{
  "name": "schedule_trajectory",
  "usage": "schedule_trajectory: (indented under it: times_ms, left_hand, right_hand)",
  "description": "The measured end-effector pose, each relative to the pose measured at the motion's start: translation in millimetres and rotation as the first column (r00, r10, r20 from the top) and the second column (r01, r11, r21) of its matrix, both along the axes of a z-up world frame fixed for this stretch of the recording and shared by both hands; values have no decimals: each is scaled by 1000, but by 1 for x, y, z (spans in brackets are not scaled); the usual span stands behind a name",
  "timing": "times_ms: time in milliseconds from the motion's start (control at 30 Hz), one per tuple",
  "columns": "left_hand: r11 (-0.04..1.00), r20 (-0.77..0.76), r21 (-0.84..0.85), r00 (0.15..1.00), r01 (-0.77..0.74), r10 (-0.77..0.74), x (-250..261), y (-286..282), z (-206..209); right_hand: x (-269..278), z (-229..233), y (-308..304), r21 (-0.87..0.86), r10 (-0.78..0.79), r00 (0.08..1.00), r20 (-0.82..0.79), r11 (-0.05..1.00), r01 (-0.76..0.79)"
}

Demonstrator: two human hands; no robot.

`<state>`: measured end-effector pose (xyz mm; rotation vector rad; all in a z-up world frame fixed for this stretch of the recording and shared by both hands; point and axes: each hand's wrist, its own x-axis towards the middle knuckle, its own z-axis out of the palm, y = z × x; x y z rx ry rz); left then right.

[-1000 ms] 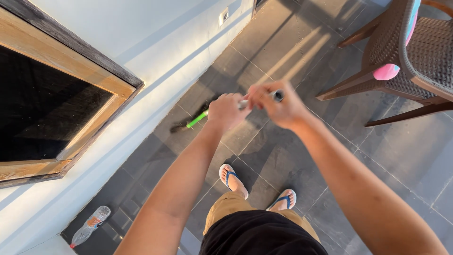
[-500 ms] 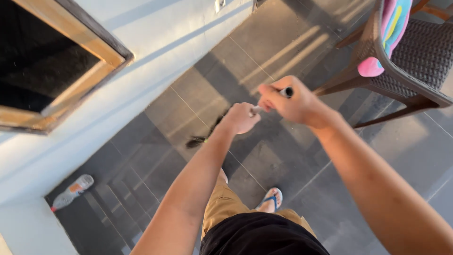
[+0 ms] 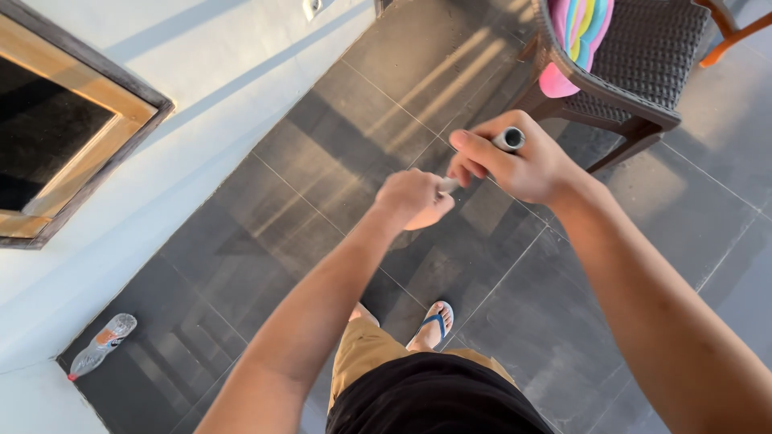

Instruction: Sweep the floor of an outdoor balcony using a broom.

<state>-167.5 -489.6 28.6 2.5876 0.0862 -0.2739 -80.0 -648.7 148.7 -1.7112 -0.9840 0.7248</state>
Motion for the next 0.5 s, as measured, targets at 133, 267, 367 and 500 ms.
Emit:
schedule_trajectory:
  times_ms: [133, 267, 367, 500]
  left_hand:
    - [995, -20, 93, 999, -43, 45, 2, 20, -12]
    - [966, 9, 9, 966, -259, 259, 7, 49, -33]
    - [946, -34, -19, 946, -322, 322, 15, 76, -75]
    - [929, -236, -263, 951, -260, 199, 17, 99, -86]
  right_hand:
    - [-5, -18, 13, 95, -25, 999, -43, 995, 29]
    - [-10, -28, 40, 120, -60, 998, -21, 991, 62]
    - [-16, -55, 58, 66, -56, 997, 57, 996, 52]
    - [-18, -68, 80, -7, 5, 987, 161, 1000, -4]
